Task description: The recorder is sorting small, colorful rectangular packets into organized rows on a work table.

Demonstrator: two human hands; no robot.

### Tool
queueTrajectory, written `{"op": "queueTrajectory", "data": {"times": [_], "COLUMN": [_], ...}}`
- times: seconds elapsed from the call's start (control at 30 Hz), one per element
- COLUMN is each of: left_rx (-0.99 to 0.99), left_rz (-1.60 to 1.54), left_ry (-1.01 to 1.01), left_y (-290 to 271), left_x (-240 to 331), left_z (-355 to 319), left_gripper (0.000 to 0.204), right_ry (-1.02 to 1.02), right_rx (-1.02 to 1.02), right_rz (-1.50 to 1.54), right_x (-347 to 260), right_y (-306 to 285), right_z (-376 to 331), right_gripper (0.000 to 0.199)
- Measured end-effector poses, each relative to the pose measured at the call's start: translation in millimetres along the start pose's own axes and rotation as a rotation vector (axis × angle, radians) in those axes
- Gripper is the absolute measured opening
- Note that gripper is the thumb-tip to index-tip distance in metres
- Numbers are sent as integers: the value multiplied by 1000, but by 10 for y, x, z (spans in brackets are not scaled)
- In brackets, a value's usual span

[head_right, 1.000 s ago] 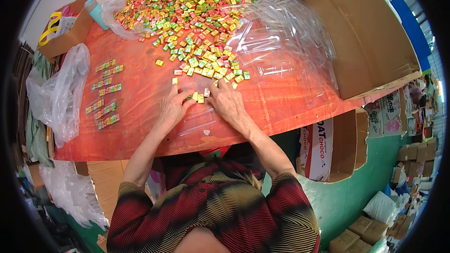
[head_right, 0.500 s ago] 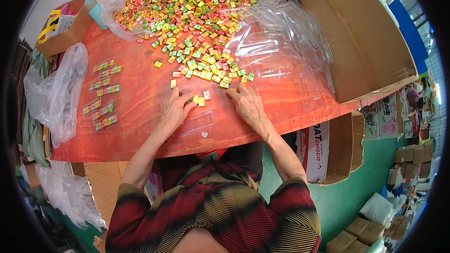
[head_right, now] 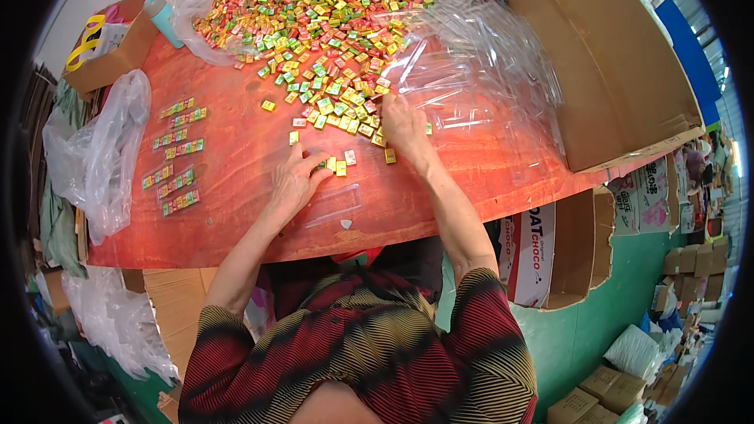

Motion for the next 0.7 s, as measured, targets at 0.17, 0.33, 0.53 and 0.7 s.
{"op": "queueTrajectory", "data": {"times": [0.17,0.33,0.53,0.7], "left_rx": [34,68,73,57], "left_rz": [8,-10,-14,-9], "left_ry": [33,45,58,66], "left_y": [-16,-55,-50,-36], "left_x": [-9,17,31,36], "left_z": [-3,-5,-18,-30], "left_gripper": [28,27,28,29], "right_ry": [1,-190,-178,-267], "right_rx": [-116,-229,-199,-189], "right_rz": [30,117,369,362], "right_x": [-11,-329,-574,-660], "right_y": [-255,-296,-287,-132], "right_z": [-29,-520,-627,-662], "right_gripper": [23,31,35,44]}}
Point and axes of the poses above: each hand's wrist, its own z-axis towards the middle knuckle, its own y-axis out of the palm, x = y × z, the point moved 6 cm from there along z, towards the middle knuckle, and after that the axes turned 13 degrees about x, right-handed, at the moved point
